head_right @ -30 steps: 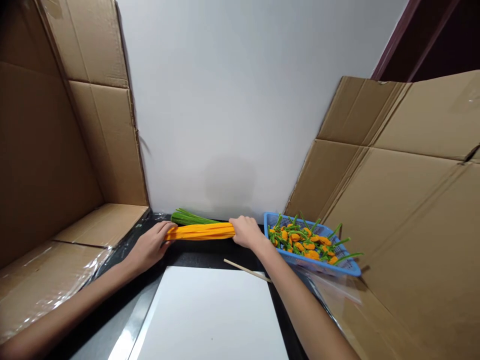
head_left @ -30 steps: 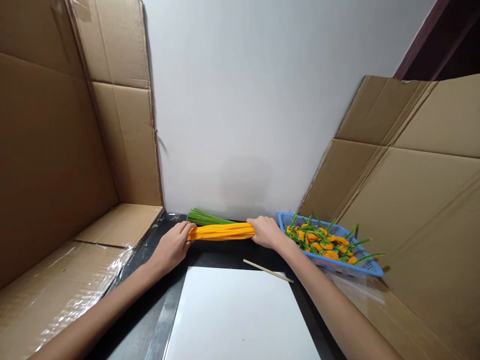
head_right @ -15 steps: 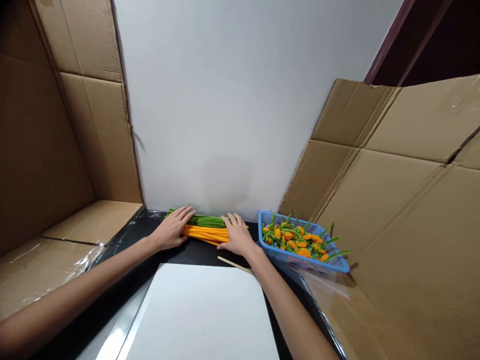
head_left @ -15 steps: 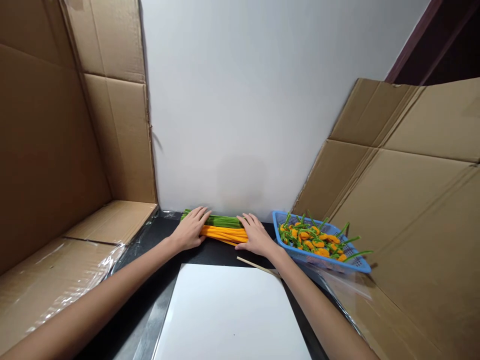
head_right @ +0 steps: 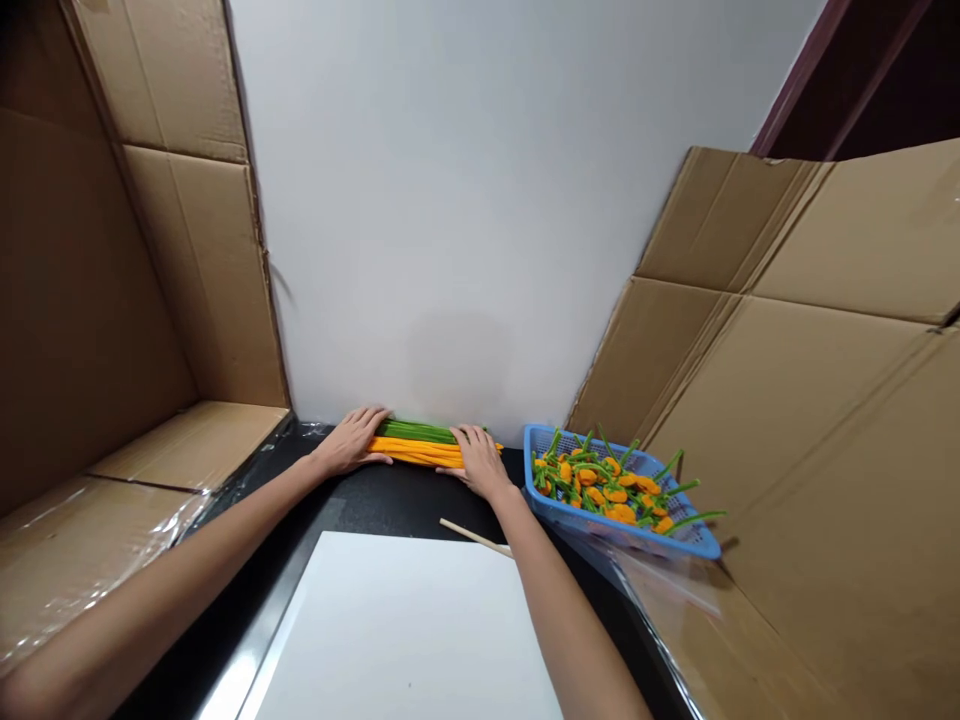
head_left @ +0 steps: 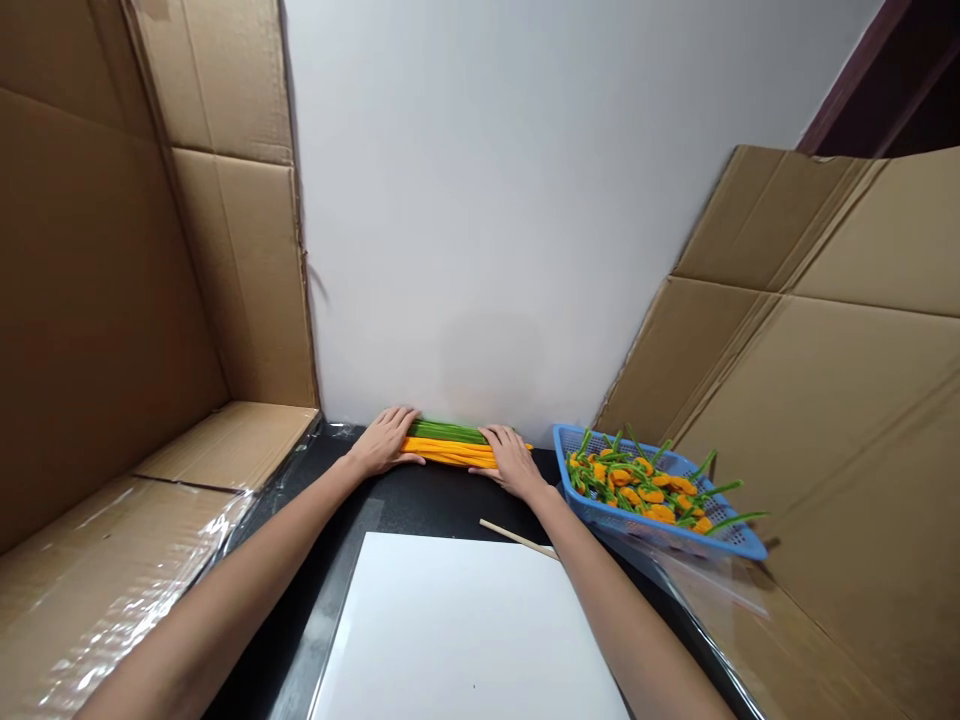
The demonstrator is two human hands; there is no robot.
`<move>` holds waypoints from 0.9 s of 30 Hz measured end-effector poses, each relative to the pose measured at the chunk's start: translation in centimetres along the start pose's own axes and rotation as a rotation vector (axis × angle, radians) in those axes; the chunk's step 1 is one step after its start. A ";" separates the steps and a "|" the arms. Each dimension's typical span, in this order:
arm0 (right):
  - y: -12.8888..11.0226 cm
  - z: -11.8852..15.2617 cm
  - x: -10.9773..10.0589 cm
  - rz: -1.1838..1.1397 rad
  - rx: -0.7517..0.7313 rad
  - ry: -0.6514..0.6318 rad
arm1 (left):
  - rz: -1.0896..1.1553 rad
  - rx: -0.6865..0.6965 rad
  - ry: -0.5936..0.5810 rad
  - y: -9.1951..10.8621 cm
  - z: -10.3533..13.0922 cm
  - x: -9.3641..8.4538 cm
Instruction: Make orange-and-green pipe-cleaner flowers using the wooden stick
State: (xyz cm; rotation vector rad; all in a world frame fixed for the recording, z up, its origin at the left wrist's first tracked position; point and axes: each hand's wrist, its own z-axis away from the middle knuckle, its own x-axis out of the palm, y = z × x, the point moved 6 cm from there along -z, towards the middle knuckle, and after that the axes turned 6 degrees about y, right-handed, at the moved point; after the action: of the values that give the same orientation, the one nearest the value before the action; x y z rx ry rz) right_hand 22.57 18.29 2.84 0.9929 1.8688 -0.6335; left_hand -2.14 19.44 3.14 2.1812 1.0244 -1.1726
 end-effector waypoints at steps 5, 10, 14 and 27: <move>-0.5 1.0 -2.1 -0.039 -0.038 0.102 | 0.015 -0.061 0.165 0.7 1.6 -2.5; -1.8 2.3 -2.7 -0.086 -0.084 0.132 | 0.089 0.030 0.053 2.0 2.7 -2.4; -2.6 2.6 -2.2 -0.049 -0.087 0.130 | 0.125 -0.011 0.088 1.6 3.1 -2.0; -4.7 2.2 -3.2 -0.156 0.003 0.143 | 0.241 -0.036 0.103 3.1 3.4 -1.9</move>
State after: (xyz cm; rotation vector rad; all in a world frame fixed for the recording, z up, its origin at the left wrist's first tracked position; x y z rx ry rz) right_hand 20.56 12.91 4.75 0.9208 2.0869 -0.6715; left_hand -2.11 14.47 3.06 2.2816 0.7887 -0.9342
